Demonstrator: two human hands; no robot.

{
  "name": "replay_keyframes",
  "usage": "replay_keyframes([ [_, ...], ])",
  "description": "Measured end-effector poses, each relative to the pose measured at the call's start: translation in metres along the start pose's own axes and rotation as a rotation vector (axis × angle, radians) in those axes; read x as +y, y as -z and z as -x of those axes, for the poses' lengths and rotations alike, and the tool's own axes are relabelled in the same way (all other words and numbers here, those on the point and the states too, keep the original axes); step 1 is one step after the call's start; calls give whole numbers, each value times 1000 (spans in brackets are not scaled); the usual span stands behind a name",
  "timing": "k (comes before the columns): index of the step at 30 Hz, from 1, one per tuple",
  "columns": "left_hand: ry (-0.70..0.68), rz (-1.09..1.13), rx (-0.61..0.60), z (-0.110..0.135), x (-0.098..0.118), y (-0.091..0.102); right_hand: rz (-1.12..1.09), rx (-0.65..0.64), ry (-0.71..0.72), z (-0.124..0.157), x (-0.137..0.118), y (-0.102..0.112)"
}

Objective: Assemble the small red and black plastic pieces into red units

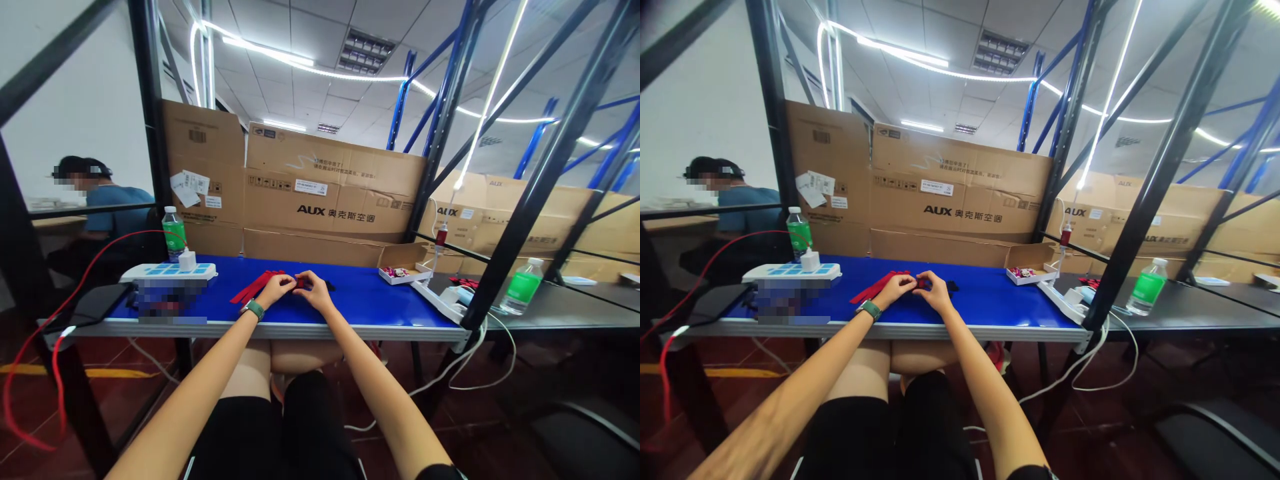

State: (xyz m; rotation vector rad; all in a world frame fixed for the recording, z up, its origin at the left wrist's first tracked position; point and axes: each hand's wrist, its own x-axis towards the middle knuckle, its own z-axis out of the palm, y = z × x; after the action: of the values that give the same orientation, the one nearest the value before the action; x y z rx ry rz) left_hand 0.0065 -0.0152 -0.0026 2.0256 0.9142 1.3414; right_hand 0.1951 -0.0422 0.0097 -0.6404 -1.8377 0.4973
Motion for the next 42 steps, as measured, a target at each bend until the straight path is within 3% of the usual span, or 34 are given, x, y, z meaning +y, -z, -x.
replay_keyframes([
  [3,23,-18,13,0,3,0,105,-28,14,-1,0,-4],
  [10,59,-46,181,0,6,4,163,59,-8,-3,1,-2],
  [19,152,288,35,4,10,0,85,58,-70,-2,13,-2],
  [26,146,336,127,3,5,0,201,77,-50,-2,13,0],
  [32,173,181,265,2,-3,5,345,-11,-7,0,11,-6],
  [42,192,-211,408,6,4,10,463,-128,-1,-1,5,-12],
])
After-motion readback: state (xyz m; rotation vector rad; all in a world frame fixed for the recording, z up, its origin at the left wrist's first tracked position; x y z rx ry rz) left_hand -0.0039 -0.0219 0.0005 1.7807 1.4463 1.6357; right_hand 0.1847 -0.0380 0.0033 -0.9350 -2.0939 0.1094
